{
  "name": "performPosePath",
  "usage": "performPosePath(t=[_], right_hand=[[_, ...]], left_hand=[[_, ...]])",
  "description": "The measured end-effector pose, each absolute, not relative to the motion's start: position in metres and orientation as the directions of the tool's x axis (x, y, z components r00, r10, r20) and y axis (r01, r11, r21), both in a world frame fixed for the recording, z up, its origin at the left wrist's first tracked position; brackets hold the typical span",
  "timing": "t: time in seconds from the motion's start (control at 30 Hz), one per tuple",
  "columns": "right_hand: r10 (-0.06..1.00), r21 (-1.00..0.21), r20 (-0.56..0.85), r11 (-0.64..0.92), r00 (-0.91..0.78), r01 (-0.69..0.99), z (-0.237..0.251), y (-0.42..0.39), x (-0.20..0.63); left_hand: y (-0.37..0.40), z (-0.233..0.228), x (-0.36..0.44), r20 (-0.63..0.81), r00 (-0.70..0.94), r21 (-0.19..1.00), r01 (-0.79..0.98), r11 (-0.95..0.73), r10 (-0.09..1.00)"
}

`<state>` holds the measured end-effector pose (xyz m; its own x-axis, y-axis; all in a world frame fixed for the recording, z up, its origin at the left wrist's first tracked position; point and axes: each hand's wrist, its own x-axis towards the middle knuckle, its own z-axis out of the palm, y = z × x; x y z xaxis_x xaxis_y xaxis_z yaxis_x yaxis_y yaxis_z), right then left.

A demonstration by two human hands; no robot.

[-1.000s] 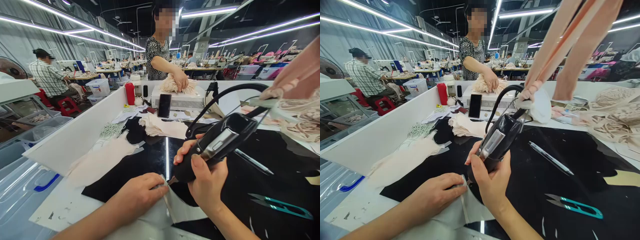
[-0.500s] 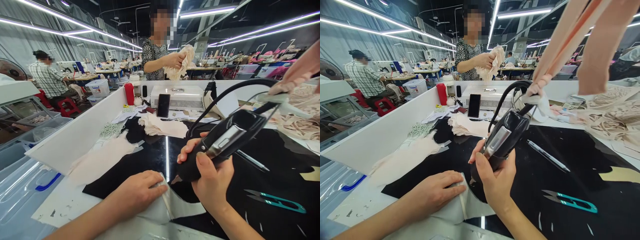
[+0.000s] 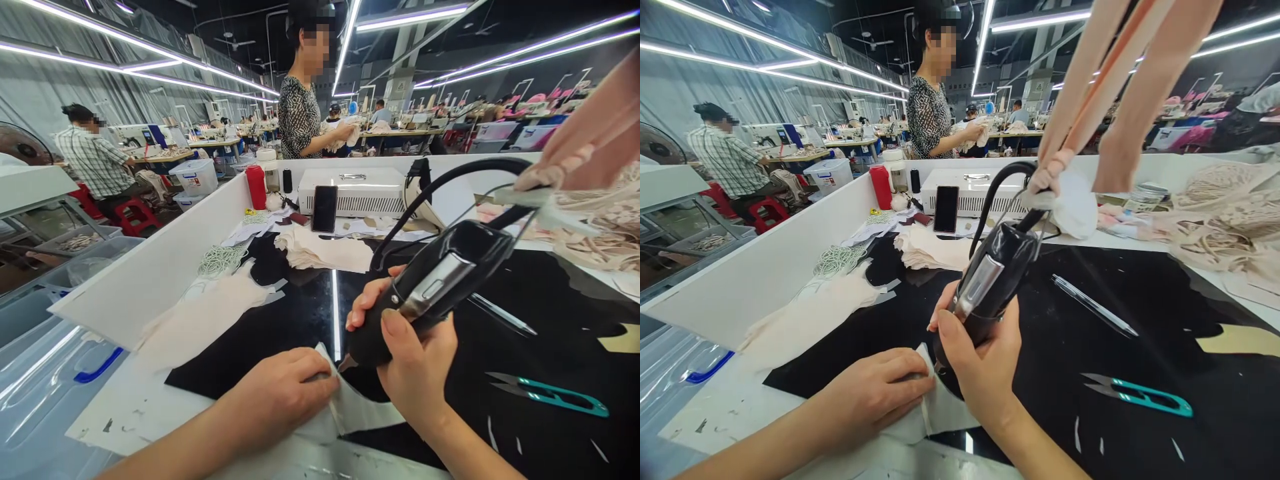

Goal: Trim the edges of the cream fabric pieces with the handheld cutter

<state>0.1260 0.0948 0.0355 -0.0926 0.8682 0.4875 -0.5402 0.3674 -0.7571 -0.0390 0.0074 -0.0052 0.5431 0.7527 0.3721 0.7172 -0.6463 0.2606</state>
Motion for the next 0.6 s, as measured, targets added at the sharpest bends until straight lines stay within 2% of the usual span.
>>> performPosePath(t=[0.6], right_hand=[[0.869, -0.751, 0.488, 0.373, -0.079, -0.545, 0.0344, 0.0904, 0.1338]], left_hand=[[0.0016, -0.0127, -0.042, 0.355, 0.559, 0.191, 0.742, -0.643, 0.75]])
